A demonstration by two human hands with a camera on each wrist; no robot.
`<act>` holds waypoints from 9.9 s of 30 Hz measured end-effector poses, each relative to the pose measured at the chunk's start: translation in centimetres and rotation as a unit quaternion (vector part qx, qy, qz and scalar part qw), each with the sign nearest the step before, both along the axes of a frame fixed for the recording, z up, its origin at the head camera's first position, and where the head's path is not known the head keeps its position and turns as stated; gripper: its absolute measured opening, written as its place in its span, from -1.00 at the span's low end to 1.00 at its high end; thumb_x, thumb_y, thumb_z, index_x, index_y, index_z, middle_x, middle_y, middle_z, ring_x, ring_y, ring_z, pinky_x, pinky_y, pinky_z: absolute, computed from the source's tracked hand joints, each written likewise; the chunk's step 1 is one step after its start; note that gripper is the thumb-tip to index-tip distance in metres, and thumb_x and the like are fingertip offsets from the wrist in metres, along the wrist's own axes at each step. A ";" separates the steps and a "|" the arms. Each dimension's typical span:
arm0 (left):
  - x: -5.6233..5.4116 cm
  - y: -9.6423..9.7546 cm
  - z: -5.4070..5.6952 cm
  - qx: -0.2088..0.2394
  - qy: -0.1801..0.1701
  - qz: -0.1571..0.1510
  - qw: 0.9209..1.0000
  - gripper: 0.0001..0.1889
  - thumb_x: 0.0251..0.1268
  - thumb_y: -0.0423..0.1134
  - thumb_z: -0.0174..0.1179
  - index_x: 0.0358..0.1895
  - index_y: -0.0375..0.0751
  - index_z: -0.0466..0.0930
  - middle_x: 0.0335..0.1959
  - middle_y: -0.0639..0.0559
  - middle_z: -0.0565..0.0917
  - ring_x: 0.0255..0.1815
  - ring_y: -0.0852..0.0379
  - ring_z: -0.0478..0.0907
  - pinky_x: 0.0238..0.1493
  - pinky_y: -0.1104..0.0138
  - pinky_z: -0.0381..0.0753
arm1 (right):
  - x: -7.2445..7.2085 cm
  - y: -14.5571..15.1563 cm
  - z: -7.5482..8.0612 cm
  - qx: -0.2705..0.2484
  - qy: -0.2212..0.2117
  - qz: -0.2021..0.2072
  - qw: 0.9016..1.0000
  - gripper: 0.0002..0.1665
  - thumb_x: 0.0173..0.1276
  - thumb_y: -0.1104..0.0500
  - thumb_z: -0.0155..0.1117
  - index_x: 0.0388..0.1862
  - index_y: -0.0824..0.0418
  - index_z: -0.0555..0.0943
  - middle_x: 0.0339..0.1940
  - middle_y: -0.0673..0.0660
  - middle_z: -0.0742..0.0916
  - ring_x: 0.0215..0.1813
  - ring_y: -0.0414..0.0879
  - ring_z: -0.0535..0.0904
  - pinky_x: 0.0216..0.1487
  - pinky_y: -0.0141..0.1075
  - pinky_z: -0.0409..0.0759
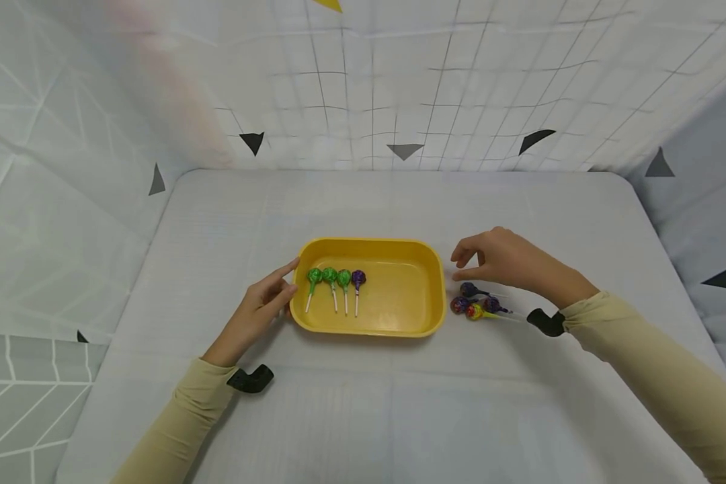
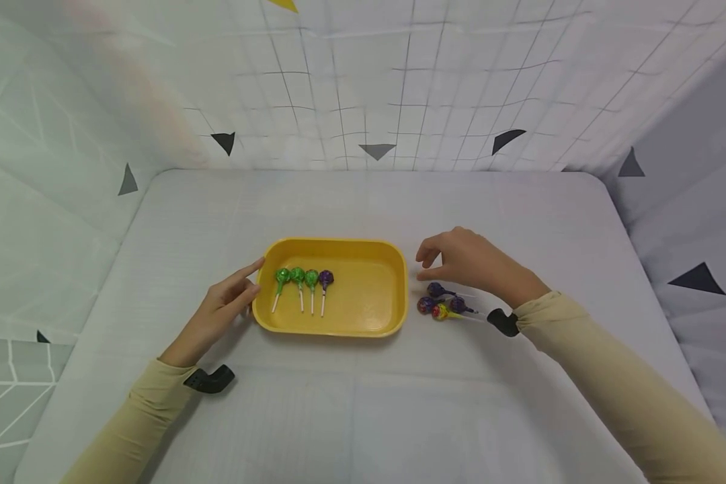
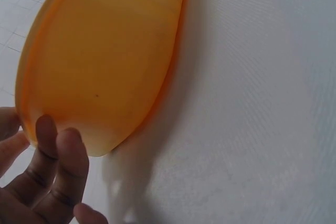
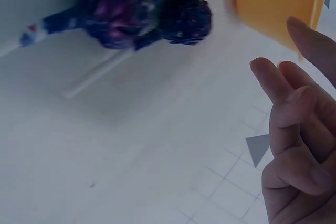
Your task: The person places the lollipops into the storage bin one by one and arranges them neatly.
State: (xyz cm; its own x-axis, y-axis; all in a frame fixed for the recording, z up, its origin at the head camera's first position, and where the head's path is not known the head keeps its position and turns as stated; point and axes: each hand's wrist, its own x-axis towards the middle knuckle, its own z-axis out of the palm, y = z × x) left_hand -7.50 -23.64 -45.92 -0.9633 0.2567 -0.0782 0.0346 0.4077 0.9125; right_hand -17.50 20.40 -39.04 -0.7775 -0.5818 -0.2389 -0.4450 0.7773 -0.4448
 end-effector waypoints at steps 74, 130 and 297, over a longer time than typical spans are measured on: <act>0.0 0.0 -0.5 0.003 0.001 0.000 1.000 -0.46 0.67 -0.10 0.04 0.61 0.15 0.24 -0.30 -0.12 0.59 -0.34 -0.20 0.55 -0.29 0.27 0.58 | 0.6 2.6 -4.9 0.022 0.023 -0.089 0.996 -0.69 0.34 -0.07 0.51 -0.16 0.14 0.77 -0.29 -0.02 0.84 -0.27 -0.12 0.65 -0.14 -0.12 0.70; -0.1 0.1 -0.4 0.011 -0.008 0.005 1.000 -0.45 0.66 -0.10 0.06 0.61 0.17 0.26 -0.29 -0.13 0.57 -0.33 -0.20 0.54 -0.27 0.28 0.60 | -0.5 2.9 -2.6 -0.011 -0.010 -0.076 0.997 -0.69 0.36 -0.05 0.50 -0.03 0.07 0.80 -0.19 -0.02 0.84 -0.33 -0.09 0.56 -0.38 -0.32 0.57; -1.0 -0.3 -0.9 0.023 0.004 -0.002 1.000 -0.45 0.66 -0.14 0.05 0.62 0.12 0.25 -0.33 -0.09 0.58 -0.33 -0.16 0.55 -0.20 0.31 0.61 | -1.8 -16.7 -0.6 0.118 -0.052 0.069 0.989 -0.61 0.30 0.04 0.53 -0.04 0.23 0.65 -0.11 0.15 0.73 -0.20 -0.02 0.55 -0.17 -0.21 0.54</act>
State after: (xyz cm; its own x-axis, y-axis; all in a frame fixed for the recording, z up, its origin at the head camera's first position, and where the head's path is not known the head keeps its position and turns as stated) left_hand -8.52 -23.93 -46.81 -0.9629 0.2632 -0.0590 0.0428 0.3649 0.9301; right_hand -19.30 3.72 -39.67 -0.6587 -0.5990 -0.4554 -0.5152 0.8001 -0.3072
